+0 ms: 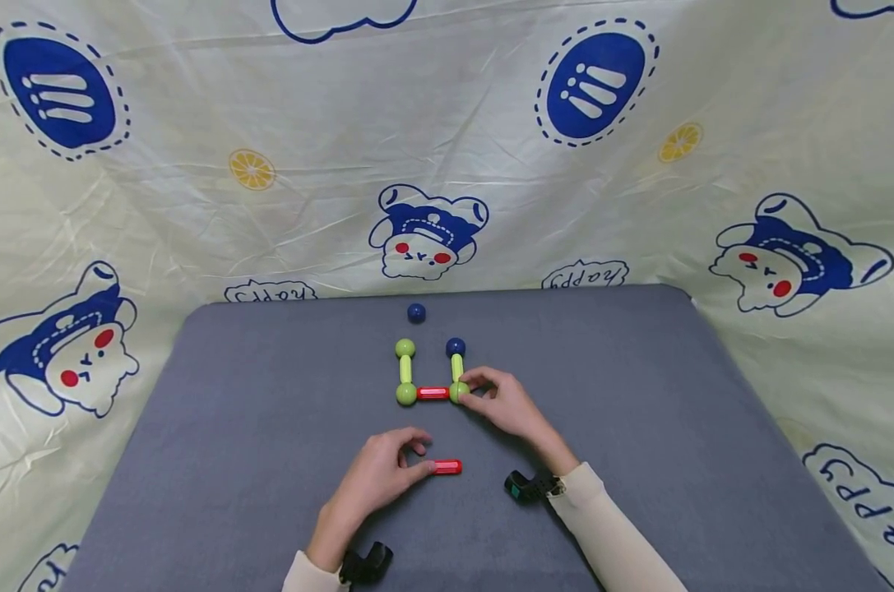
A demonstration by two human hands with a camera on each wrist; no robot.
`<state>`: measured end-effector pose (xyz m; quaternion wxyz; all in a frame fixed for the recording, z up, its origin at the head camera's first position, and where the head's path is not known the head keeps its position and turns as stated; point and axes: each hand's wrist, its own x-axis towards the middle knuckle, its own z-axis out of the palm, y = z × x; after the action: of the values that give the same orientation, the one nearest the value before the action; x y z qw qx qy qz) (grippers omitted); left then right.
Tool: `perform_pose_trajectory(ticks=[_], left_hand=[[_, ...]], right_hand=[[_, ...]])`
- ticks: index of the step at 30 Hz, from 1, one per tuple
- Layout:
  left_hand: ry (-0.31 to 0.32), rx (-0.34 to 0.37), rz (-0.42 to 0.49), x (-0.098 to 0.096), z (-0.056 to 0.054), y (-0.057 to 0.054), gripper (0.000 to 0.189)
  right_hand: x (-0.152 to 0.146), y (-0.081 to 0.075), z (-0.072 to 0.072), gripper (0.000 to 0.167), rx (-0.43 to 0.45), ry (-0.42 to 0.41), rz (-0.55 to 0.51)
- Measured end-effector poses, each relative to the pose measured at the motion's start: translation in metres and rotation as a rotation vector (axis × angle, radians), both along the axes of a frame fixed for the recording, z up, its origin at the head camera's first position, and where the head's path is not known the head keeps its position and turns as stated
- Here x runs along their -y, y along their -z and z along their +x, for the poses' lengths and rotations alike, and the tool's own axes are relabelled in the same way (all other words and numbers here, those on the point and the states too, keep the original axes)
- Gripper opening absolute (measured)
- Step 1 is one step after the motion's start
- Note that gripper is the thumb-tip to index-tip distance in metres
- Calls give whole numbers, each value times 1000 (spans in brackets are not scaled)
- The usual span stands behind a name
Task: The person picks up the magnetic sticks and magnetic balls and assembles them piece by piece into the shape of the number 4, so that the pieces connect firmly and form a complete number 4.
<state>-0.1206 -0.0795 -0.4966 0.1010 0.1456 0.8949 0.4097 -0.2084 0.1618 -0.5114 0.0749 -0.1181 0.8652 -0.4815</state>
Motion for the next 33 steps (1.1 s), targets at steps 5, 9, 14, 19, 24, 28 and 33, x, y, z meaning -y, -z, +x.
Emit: perform_pose_trajectory(ticks=[5,9,14,19,24,28,33], left_hand=[[8,-25,-48,-4,3,2,26],[19,-57,-82,-6,5,2,20],[24,-82,-104,-8,7,2,13],[-3,-61,-114,-9,6,2,13],[-67,-68,-120,-14,4,4,14],[-124,-94,-129,-19,3,5,14],[-192,-117,-139,-25,1,4,16]], right_hand=[[0,0,-1,27,9,-6,-10],[0,2,-1,27,9,-10,-15],[-1,3,-1,28,11,-10,-17],[-2,3,0,28,13,-17,-19],[-4,3,0,28,16,-20,-23],[-4,3,-1,27,12,-26,-24],[-5,5,-2,27,8,-26,-24]])
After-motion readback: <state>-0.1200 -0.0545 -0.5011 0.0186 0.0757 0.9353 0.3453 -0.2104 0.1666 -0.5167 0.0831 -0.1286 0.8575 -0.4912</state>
